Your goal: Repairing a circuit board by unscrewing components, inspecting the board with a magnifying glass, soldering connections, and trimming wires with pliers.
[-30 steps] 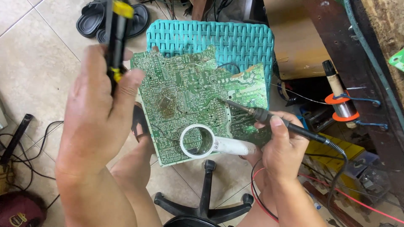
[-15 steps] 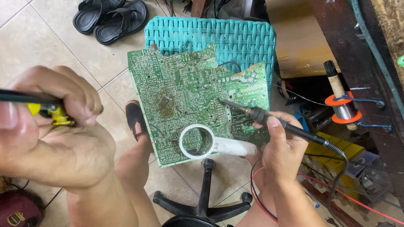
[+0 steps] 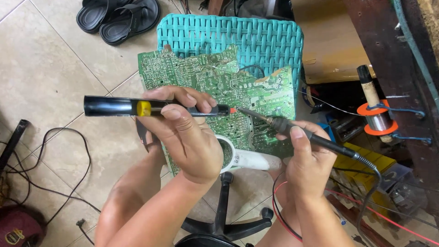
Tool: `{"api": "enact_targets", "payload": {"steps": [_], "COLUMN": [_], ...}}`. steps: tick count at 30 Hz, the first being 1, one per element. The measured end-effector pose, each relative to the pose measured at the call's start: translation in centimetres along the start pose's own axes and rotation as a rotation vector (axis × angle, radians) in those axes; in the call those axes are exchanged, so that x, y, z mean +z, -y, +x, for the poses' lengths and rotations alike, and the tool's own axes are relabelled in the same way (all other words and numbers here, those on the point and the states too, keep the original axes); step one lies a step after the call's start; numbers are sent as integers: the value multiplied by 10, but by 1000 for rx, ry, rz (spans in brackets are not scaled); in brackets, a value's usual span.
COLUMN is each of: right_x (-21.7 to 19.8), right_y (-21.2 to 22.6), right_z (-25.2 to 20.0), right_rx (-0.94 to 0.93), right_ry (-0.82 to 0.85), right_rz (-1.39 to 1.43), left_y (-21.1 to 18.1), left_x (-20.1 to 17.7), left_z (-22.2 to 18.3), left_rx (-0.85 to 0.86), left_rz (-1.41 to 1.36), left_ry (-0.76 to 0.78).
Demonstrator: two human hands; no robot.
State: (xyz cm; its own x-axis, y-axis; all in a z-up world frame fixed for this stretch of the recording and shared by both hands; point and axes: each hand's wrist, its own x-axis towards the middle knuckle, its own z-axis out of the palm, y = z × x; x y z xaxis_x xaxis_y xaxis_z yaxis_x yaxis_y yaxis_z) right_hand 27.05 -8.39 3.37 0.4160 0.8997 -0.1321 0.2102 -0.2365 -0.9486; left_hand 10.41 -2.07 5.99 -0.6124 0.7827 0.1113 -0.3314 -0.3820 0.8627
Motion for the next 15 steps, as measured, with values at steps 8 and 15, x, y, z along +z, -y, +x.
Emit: {"api": "enact_targets", "payload": {"steps": [8, 15], "right_x": [0, -1], "right_y": [-2, -3], "right_z": [1, 0], "right_rx": [-5, -18], "right_ry": [6, 10], "right_rz": [5, 44], "left_y": [14, 21], "left_x": [-1, 0], "left_z": [-4, -7], "left_rx": [33, 45], "left_rz": [-11, 24], "left_ry": [-13, 4]}}
